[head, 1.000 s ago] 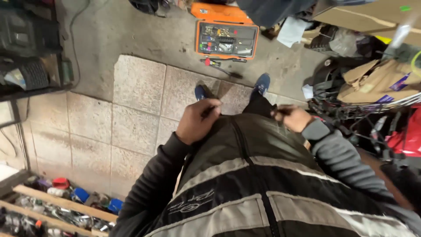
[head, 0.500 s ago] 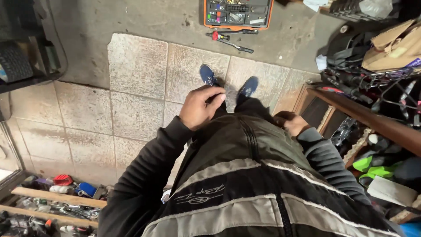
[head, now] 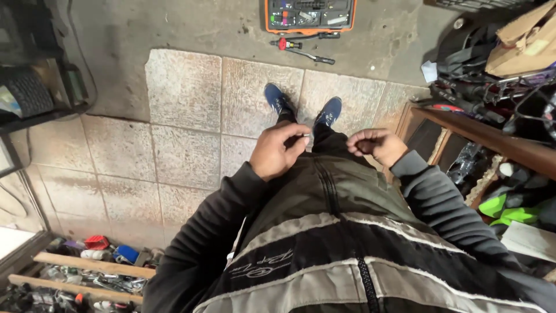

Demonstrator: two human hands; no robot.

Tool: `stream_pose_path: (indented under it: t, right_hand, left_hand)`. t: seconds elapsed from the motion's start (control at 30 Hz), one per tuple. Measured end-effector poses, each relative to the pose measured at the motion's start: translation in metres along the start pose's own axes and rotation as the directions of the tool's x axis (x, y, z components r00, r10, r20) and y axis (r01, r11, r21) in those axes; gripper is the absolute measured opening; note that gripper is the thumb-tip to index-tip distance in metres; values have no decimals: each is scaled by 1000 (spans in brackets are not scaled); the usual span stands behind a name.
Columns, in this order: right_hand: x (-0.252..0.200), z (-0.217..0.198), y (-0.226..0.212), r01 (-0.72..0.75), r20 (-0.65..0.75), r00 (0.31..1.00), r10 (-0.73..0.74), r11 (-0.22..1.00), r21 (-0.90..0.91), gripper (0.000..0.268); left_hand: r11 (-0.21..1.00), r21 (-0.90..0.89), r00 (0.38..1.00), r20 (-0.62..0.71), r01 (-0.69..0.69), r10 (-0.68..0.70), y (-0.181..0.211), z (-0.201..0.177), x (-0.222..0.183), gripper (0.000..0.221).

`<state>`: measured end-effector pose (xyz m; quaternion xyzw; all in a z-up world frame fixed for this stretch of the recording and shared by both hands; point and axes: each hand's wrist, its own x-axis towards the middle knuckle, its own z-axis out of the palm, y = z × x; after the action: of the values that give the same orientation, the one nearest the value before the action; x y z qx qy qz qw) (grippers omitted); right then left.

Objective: The person retrieves small hardware from a drawer, then attaches a red plastic fender to a red bicycle frame using bolts and nuts. They repeatedly open and close the drawer to select and return parts, then place the fender on the frame and tighten the fasteners by hand.

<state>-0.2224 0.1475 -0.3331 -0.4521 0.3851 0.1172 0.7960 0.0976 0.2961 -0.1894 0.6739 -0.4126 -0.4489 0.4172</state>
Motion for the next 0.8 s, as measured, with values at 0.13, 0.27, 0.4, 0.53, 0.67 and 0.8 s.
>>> stream_pose_path:
  t: [0.13, 0.27, 0.4, 0.53, 0.67, 0.8]
  right_hand:
    - [-14, 28, -56, 8, -22, 1000, -7, 997, 73, 25]
    - [-17, 32, -61, 13, -24, 1000, -9, 984, 178, 26]
    - [-21, 30, -59, 94, -5, 995, -99, 930, 354, 31]
    - [-24, 34, -42, 148, -12, 988, -154, 921, 360, 34]
    - [-17, 41, -58, 172, -16, 983, -184, 876, 450, 27]
    - [-16, 54, -53, 151, -79, 988, -130, 887, 436, 27]
  left_hand:
    - [998, 28, 998, 38, 53, -54, 11, 24, 0, 21]
    - [999, -37, 996, 94, -6, 10, 14, 52, 8, 21]
    - [997, -62, 987, 152, -38, 47, 17, 72, 18, 20]
    - [997, 37, 980, 192, -64, 56, 22, 78, 27, 19]
    - [992, 90, 973, 222, -93, 71, 23, 67, 43, 20]
    - [994, 62, 967, 246, -89, 71, 12, 56, 42, 16]
